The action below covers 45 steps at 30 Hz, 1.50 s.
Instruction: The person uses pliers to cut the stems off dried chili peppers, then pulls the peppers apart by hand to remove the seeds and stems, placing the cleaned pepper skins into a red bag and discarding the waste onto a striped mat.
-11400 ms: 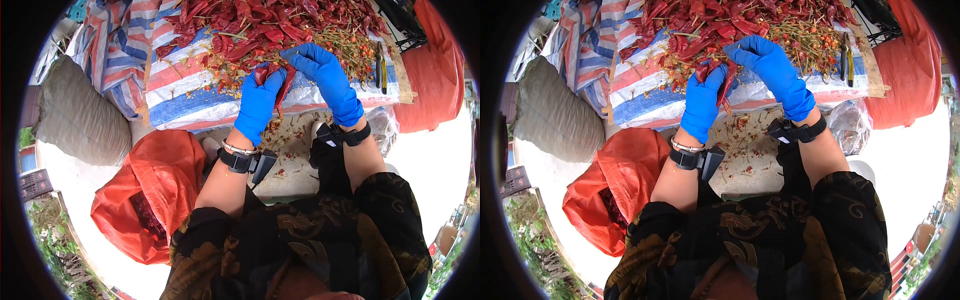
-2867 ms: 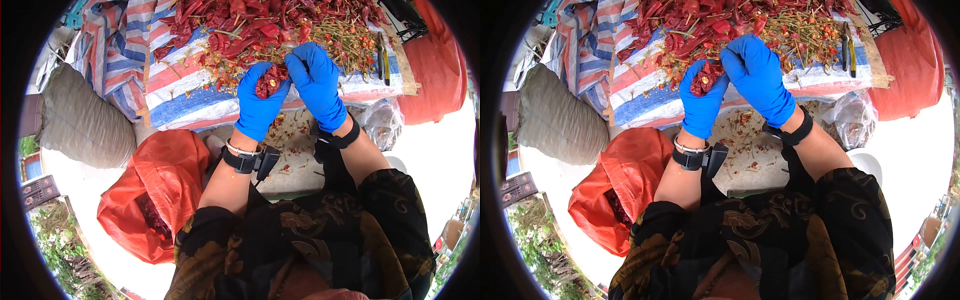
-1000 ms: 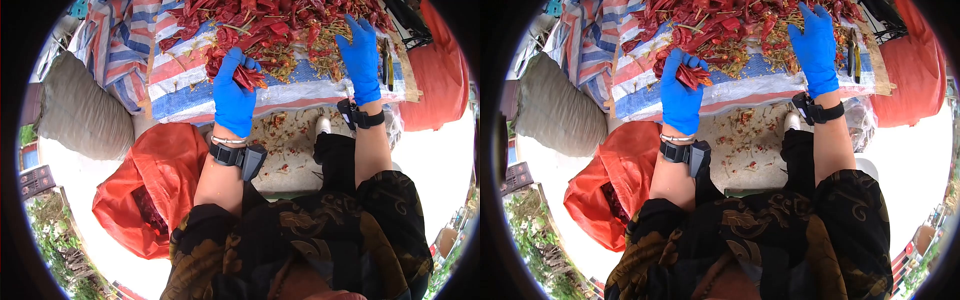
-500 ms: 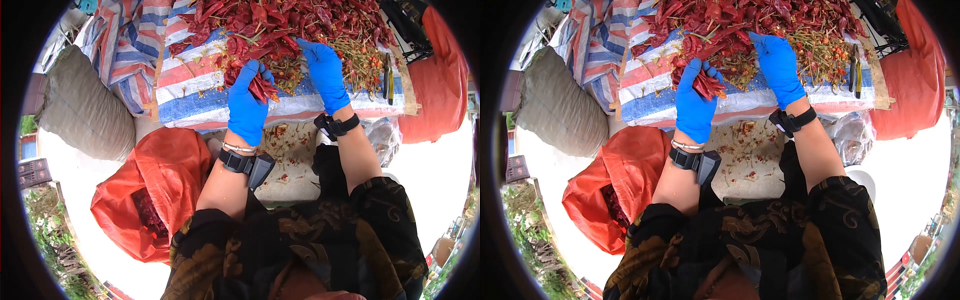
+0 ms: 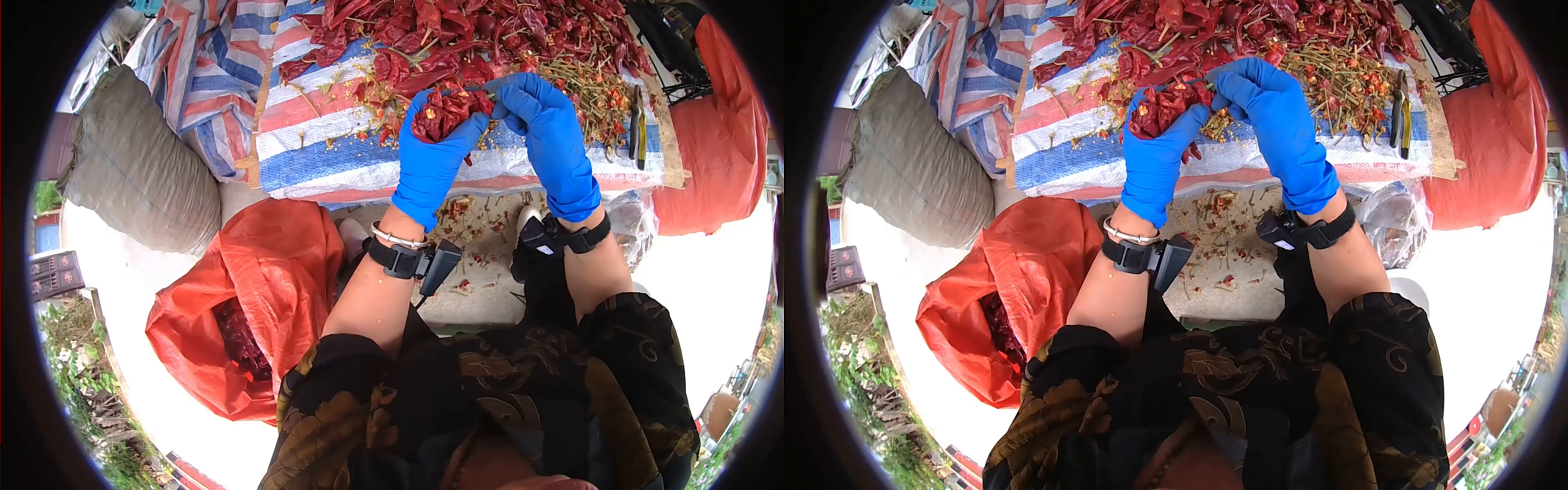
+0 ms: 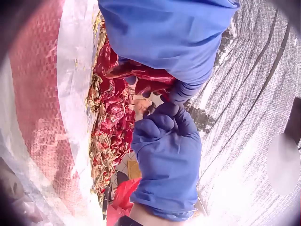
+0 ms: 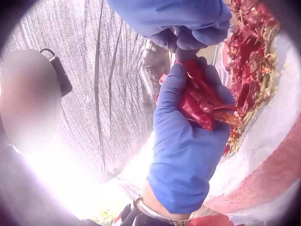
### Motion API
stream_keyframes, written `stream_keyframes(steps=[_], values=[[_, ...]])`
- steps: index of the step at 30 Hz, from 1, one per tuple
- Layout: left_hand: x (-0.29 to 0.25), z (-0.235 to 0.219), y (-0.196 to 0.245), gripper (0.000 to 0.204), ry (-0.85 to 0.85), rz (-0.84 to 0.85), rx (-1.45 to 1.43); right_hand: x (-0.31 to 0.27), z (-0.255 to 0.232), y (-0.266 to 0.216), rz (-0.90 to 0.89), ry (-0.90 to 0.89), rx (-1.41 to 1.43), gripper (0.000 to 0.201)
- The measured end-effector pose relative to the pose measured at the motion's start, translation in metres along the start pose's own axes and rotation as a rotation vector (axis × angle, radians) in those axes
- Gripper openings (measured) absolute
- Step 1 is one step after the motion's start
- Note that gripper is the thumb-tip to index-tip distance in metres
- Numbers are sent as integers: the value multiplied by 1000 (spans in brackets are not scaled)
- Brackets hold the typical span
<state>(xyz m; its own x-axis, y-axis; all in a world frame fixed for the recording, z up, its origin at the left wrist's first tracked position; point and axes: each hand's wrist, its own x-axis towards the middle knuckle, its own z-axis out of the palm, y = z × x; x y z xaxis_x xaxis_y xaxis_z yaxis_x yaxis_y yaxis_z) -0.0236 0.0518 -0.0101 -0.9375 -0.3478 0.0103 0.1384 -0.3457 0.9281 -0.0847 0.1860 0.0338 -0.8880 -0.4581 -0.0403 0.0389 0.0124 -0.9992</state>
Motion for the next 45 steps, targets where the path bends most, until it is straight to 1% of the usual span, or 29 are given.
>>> stream_keyframes(steps=[1, 3, 4, 6, 7, 9, 10, 12, 13, 15, 16, 18, 19, 21, 22, 24, 28, 30, 31, 33, 34, 36, 37, 39, 40, 42, 43, 44, 45], values=[[0, -1, 0, 43, -5, -4, 1, 0, -1, -1, 1, 6, 1, 17], [-1, -4, 3, 34, -39, -101, -231, 1, -1, -4, -186, -92, -56, 16], [0, -4, 3, 34, -43, -103, -230, 1, 0, -6, -186, -88, -56, 16], [0, -4, 0, 27, -119, -165, -447, 2, 2, -7, -258, -159, -1, 13], [1, -5, 0, 27, -120, -167, -448, 1, 0, -5, -256, -157, -2, 13], [1, -7, 1, 27, -179, -304, -470, 1, -3, 2, -253, -206, -11, 12], [0, -5, 3, 27, -179, -306, -470, 3, -5, 5, -251, -205, -11, 12], [-1, -1, 7, 28, -152, -303, -404, 6, -8, 11, -393, -216, -26, 11], [-2, -2, 5, 28, -152, -304, -404, 5, -8, 9, -393, -215, -26, 11], [-3, -3, 1, 30, -237, -260, -444, 0, -7, 5, -312, -18, -316, 8], [-4, -2, 1, 30, -238, -263, -444, 0, -5, 7, -310, -16, -315, 8], [-5, 2, 4, 33, -156, -149, -100, -1, -1, 13, -321, 3, -239, 9], [-6, 2, 5, 33, -156, -151, -101, -2, 0, 14, -318, 4, -240, 9], [-6, 0, 6, 34, -135, -127, -61, -2, 2, 16, 52, -26, 145, 9], [-6, -1, 4, 34, -134, -128, -61, -3, 3, 20, 53, -26, 146, 9], [-6, -3, -3, 33, -90, -40, -27, -3, 6, 26, 190, -47, 587, 7], [-9, -5, -5, 33, -113, -13, -23, -9, 10, 22, 312, -21, 713, 8], [-14, -1, -3, 32, -81, 35, -25, -12, 14, 24, 301, 104, 467, 13], [-15, -1, -4, 32, -84, 31, -23, -11, 12, 26, 302, 107, 470, 13], [-15, 1, -6, 31, -57, 126, 21, -5, 6, 32, 510, 19, 917, 16], [-15, 2, -5, 31, -60, 125, 20, -4, 3, 37, 508, 23, 918, 16], [-13, 2, -4, 30, -80, 25, -76, -3, 1, 44, 443, -222, 1238, 15], [-12, 3, -4, 30, -80, 27, -77, -2, 0, 42, 443, -224, 1236, 15], [-7, 6, -5, 27, -27, -35, -250, 1, 0, 32, 247, -128, 1007, 13], [-4, 5, -4, 27, -25, -30, -253, 4, -6, 28, 247, -133, 1003, 13], [2, -1, -5, 23, 127, -151, -360, 10, -23, 21, -125, 17, 476, 14], [6, -5, -7, 22, 147, -141, -328, 10, -24, 17, -204, 120, 380, 17], [6, -8, -9, 22, 150, -142, -332, 9, -25, 15, -201, 118, 377, 17], [6, -8, -7, 21, 129, -205, -427, 8, -26, 13, -216, 117, 207, 20]])
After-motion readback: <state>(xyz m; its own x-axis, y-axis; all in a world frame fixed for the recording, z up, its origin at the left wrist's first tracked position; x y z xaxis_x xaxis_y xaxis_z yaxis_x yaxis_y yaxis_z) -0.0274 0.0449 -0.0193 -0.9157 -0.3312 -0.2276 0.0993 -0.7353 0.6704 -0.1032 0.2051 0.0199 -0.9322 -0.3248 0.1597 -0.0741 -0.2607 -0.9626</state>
